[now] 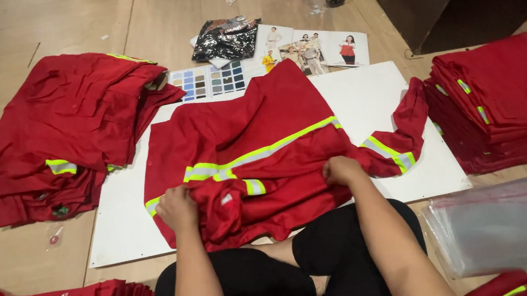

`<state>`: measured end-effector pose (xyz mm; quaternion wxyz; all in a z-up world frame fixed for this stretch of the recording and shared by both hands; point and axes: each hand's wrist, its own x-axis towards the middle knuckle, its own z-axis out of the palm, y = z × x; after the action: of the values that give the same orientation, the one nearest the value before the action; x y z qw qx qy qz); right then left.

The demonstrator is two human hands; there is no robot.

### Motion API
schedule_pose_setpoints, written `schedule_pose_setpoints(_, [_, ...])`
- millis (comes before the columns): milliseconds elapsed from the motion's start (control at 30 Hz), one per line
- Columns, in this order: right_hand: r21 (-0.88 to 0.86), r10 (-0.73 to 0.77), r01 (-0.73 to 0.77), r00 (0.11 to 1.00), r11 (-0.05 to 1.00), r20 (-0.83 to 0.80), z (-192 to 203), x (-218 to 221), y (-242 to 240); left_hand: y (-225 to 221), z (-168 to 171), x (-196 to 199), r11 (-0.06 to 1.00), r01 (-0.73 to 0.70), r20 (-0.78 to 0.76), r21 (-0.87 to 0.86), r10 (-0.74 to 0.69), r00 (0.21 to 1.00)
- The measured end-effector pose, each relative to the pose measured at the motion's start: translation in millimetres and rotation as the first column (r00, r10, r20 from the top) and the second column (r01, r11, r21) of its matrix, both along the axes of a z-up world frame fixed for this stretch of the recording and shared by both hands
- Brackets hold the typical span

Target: Folding and stacking red workwear garments on a board

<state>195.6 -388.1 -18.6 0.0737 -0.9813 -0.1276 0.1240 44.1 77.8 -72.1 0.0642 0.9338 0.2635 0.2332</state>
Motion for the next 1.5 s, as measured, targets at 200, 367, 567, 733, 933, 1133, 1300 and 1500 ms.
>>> schedule_pose_setpoints(200, [0.461,-0.394,0.257,0.889,0.850,0.232,-23,43,-48,11,-28,5,0.986,-0.061,0.059,-0.153,0.071,0.996])
schedule_pose_setpoints(367, [0.560,-0.528,0.426,0.849,0.711,0.025,-66,75,-38,7,-19,3,0.985,0.020,0.149,-0.172,0.006,0.989])
schedule_pose_setpoints(567, [0.447,-0.542,0.558,0.821,0.699,-0.178,-70,82,-21,-12,25,-1,0.895,0.380,0.365,-0.235,-0.281,0.887])
schedule_pose_setpoints(733, [0.610,-0.578,0.369,0.795,0.702,0.184,-71,94,-31,-26,46,-5,0.790,0.527,0.372,-0.314,-0.408,0.834])
schedule_pose_setpoints(933, [0.862,-0.662,-0.183,0.572,0.473,0.485,-5,77,-81,17,12,10,0.943,0.230,0.085,0.242,-0.257,0.963])
schedule_pose_setpoints(1133, [0.921,-0.382,-0.310,0.842,0.236,0.381,47,48,-99,23,-1,9,0.950,0.254,0.217,0.181,-0.291,0.932])
schedule_pose_setpoints(1300, [0.925,-0.217,-0.249,0.924,0.286,0.315,27,49,-108,16,-1,4,0.983,0.156,0.206,0.098,-0.173,0.963])
schedule_pose_setpoints(1500, [0.873,-0.137,0.063,0.991,0.483,0.004,-2,45,-105,-20,17,6,0.980,0.089,0.059,-0.176,-0.079,0.995])
